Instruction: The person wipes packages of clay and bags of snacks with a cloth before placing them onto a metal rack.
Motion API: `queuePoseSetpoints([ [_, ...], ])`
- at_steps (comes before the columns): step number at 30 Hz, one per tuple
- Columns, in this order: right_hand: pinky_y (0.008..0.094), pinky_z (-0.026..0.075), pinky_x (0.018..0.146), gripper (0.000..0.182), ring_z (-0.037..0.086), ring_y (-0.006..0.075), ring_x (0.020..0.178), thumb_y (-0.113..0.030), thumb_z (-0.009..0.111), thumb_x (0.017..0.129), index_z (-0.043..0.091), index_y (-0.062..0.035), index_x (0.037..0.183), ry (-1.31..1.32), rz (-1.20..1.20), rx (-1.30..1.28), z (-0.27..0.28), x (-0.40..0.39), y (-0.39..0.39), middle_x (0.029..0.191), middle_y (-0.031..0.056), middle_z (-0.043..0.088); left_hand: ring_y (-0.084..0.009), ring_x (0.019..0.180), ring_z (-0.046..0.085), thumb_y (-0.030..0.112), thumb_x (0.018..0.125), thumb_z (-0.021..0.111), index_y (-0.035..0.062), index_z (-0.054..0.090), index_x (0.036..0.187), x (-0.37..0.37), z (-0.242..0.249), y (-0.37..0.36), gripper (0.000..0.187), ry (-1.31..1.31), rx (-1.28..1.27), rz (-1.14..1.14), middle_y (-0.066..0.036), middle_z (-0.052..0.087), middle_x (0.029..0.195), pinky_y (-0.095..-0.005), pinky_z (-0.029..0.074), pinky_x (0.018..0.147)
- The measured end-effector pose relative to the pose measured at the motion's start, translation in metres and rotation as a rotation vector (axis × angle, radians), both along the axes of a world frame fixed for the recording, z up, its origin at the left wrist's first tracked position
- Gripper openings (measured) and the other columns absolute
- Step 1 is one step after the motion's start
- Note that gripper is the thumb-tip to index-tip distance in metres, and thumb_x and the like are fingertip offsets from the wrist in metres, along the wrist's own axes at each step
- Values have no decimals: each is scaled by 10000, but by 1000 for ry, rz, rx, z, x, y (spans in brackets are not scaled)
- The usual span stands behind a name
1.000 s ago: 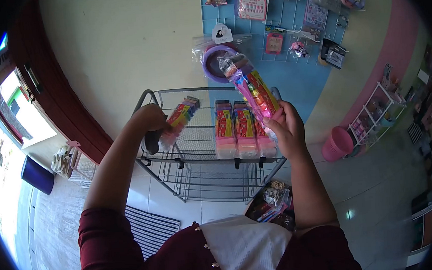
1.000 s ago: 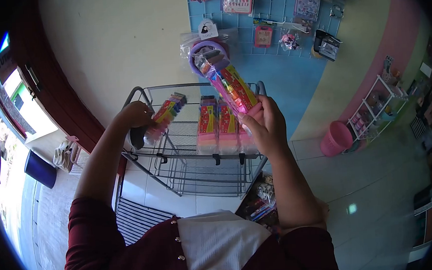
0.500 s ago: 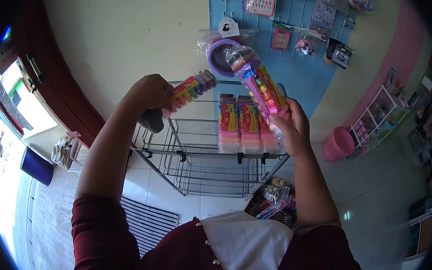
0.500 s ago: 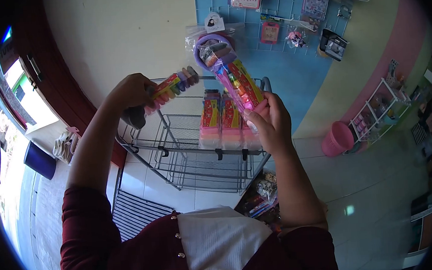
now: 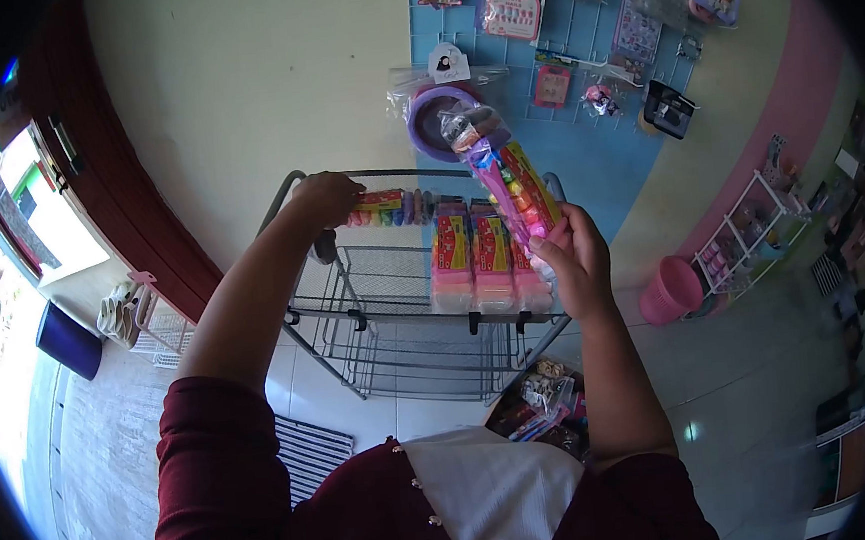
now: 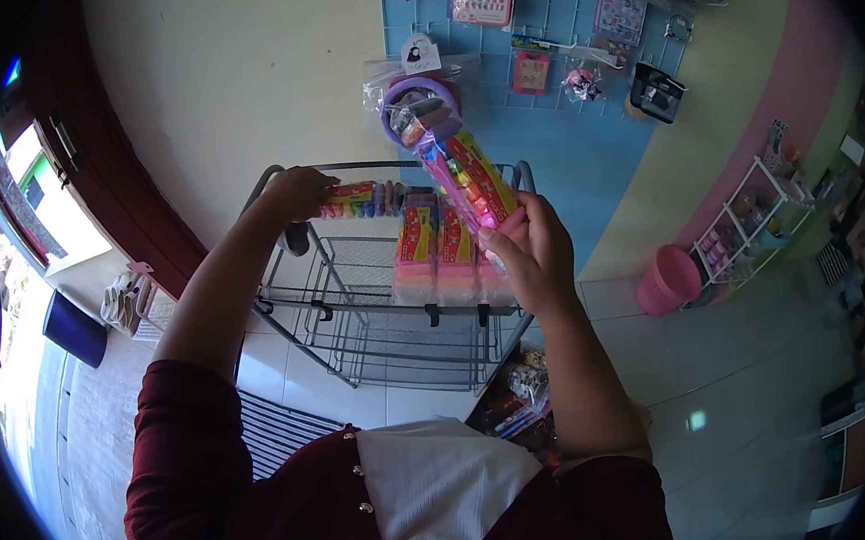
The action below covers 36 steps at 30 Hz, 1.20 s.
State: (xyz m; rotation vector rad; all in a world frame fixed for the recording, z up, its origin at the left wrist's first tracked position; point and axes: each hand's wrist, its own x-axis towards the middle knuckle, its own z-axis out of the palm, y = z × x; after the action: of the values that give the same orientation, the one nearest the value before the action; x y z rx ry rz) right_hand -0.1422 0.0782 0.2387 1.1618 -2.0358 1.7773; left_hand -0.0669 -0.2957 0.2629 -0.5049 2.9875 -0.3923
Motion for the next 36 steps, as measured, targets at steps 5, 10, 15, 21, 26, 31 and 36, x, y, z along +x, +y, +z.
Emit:
queuePoseSetpoints([
  [5,317,516,830,458,671,204,894,-221,733,863,566,14,1219,10,-4,20,-2,-3,0,1059,136,662,-278,1072,669,182,852,714,228,633,1319,-5,-18,-14,476,186,102,-12,-70,673,1164,-414,561,896],
  [10,332,515,832,484,674,228,895,-239,737,851,570,14,1228,-48,-32,92,7,3,0,1063,144,663,-257,999,694,195,856,719,206,705,1212,7,-4,-1,357,319,207,109,-60,705,1069,-423,560,834],
  [15,327,512,831,483,671,206,907,-242,734,857,566,15,1230,85,-59,78,0,-1,-3,1058,143,663,-236,935,711,231,789,795,197,739,1136,11,-15,-15,353,388,228,48,-56,727,1032,-389,565,796],
  [21,324,510,800,475,658,183,872,-250,718,885,544,16,1238,5,-59,35,-1,-3,0,1028,137,659,-207,861,718,250,718,858,100,740,1135,12,15,-12,459,542,695,137,-104,746,955,-359,568,816],
  [26,346,509,791,509,645,219,837,-275,725,875,526,10,1247,70,-191,171,9,7,0,1020,141,651,-212,894,697,370,730,853,140,774,1088,18,25,-14,432,136,634,122,-113,741,997,-348,552,833],
  [31,310,488,767,524,610,173,809,-272,717,887,514,13,1278,219,-213,241,6,7,-1,964,111,636,-289,1026,676,433,779,797,98,710,1206,15,-24,-16,550,-52,403,-56,-142,719,1062,-384,514,922],
  [36,371,504,810,545,635,242,892,-300,736,864,526,10,1261,75,-173,210,12,9,-1,1049,147,633,-298,1082,659,478,800,775,102,685,1247,25,-21,-16,591,57,526,49,-157,690,1123,-398,510,951],
])
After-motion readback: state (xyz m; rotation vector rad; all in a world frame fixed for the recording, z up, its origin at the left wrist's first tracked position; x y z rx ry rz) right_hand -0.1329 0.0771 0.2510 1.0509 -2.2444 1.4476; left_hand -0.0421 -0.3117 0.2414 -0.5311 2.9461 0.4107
